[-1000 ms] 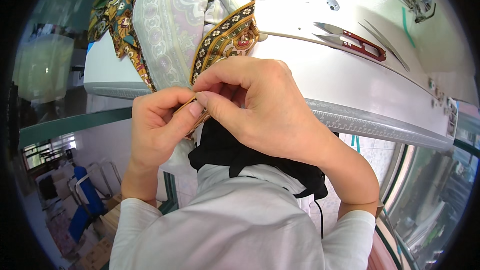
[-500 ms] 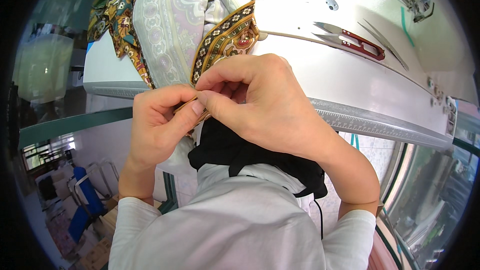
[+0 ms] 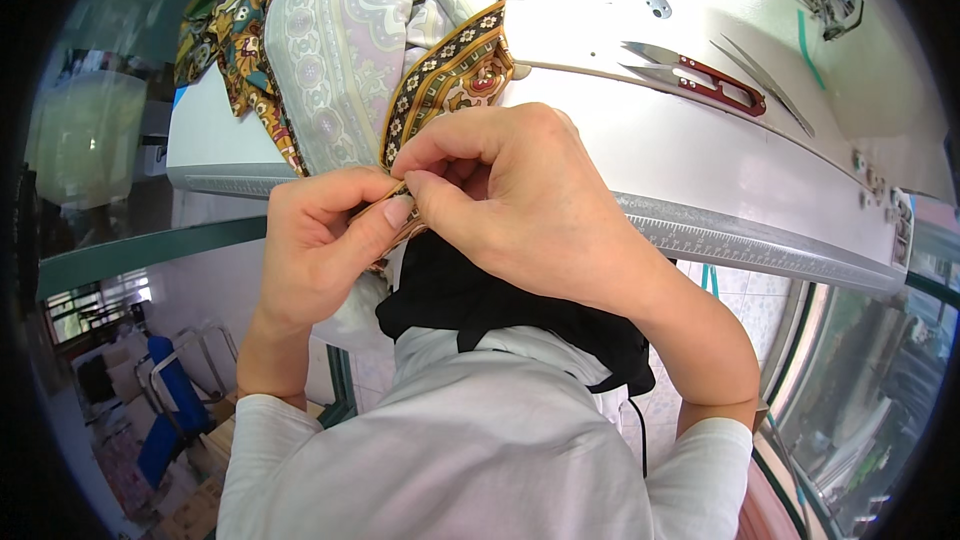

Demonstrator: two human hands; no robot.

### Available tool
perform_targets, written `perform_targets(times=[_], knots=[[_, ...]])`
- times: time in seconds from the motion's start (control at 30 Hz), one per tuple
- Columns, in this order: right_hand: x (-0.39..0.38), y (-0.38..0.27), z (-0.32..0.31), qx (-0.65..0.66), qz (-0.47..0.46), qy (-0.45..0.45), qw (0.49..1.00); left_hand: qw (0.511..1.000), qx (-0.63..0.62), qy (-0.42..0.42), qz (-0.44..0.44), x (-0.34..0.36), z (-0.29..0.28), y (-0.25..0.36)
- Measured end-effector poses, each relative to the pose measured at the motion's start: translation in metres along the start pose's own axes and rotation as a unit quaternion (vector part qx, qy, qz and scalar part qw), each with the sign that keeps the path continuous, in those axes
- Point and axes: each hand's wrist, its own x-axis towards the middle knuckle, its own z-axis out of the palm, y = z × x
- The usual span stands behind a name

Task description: The person sews a decorative border onto a piece of patterned fabric using a sewing machine. They then trim the excess fabric with scissors and iron the seam flat on an ironing board. Finally, the person folds the finished fabric item.

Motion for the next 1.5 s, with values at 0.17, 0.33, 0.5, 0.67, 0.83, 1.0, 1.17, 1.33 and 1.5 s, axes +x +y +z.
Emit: perform_targets(times=[0.17,0.33,0.5,0.67,0.83,1.0,1.17,1.33,1.5], knots=[[-0.001,0.006,0.000,0.021,-0.008,0.012,1.000,0.995,-0.073,-0.011,-0.063,-0.001,-0.005,0.006],[0.001,0.001,-0.005,-0.014,-0.009,-0.012,1.000,0.990,-0.113,-0.027,-0.073,0.001,-0.008,0.008],[0.001,-0.001,-0.005,-0.022,0.001,-0.006,1.000,0.982,-0.156,-0.029,-0.106,0.002,-0.010,0.009],[0.001,0.003,-0.004,-0.035,-0.027,-0.005,0.999,0.986,-0.141,-0.028,-0.089,0.003,-0.009,0.003],[0.001,0.003,-0.004,-0.056,-0.047,-0.002,0.997,0.985,-0.151,-0.024,-0.079,0.001,-0.008,0.001],[0.001,0.004,-0.004,-0.055,-0.047,-0.004,0.997,0.984,-0.154,-0.024,-0.083,0.002,-0.009,0.002],[0.001,0.003,-0.004,-0.059,-0.059,-0.012,0.996,0.988,-0.127,-0.019,-0.081,0.003,-0.008,0.002],[0.001,0.005,-0.004,-0.067,-0.071,-0.011,0.995,0.989,-0.125,-0.015,-0.077,0.002,-0.008,-0.001],[0.001,0.005,-0.004,-0.062,-0.066,-0.015,0.996,0.990,-0.118,-0.011,-0.080,0.003,-0.008,0.001]])
